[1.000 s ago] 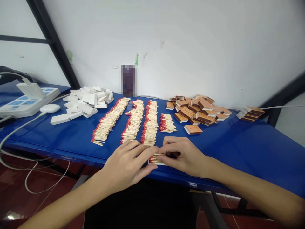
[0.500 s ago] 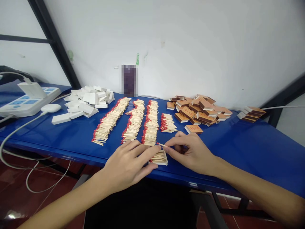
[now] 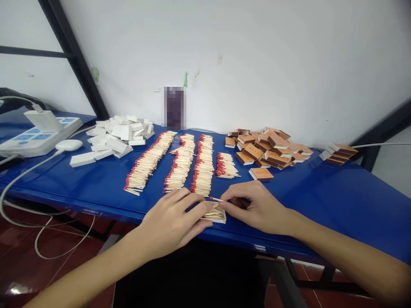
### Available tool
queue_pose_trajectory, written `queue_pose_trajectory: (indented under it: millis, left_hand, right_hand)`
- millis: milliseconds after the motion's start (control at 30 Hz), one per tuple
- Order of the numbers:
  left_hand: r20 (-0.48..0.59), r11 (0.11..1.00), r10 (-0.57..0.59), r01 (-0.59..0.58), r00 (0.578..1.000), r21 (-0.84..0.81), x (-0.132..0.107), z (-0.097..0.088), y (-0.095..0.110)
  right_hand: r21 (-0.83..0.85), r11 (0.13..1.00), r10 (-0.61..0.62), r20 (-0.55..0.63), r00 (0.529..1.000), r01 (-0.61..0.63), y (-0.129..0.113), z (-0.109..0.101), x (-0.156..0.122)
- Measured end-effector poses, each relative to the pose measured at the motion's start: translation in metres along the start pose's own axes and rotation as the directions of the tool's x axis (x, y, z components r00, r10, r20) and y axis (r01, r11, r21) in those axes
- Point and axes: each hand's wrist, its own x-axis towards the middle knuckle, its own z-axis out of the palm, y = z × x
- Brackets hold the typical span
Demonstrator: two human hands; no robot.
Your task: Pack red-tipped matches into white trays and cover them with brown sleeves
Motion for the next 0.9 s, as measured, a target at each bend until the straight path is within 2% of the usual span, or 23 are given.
queue_pose_trajectory:
  millis: [133, 333, 533, 733, 900]
  left_hand:
    - [-0.012, 1.000, -0.015, 0.015, 1.000, -0.005, 0.0013, 0.0008, -0.0001]
    - [-0.067, 0.990, -0.127, 0.123, 0.990, -0.062, -0.0009, 0.0029, -0.0010]
    - [-0.035, 0.995, -0.078, 0.075, 0.996, -0.072, -0.0006, 0.0028, -0.0016]
    - [-0.005, 0.994, -0.074, 0.074, 0.997, -0.084, -0.0002, 0.0026, -0.0027]
    - [0.017, 0.995, -0.067, 0.068, 0.998, -0.077, -0.0005, 0.0027, -0.0026]
  right_hand:
    - [0.002, 0.999, -0.039, 0.002, 0.999, 0.039, -0.0020, -0.0012, -0.0013]
    - [0.017, 0.992, -0.125, 0.051, 0.991, 0.124, -0.0057, 0.0007, 0.0000]
    - [0.019, 0.991, -0.133, 0.054, 0.990, 0.132, -0.0048, 0.0032, 0.0012]
    - [0.013, 0.993, -0.114, 0.042, 0.993, 0.114, -0.0033, 0.0003, -0.0011]
    - [0.034, 0.988, -0.152, 0.089, 0.984, 0.150, -0.0047, -0.0027, -0.0023]
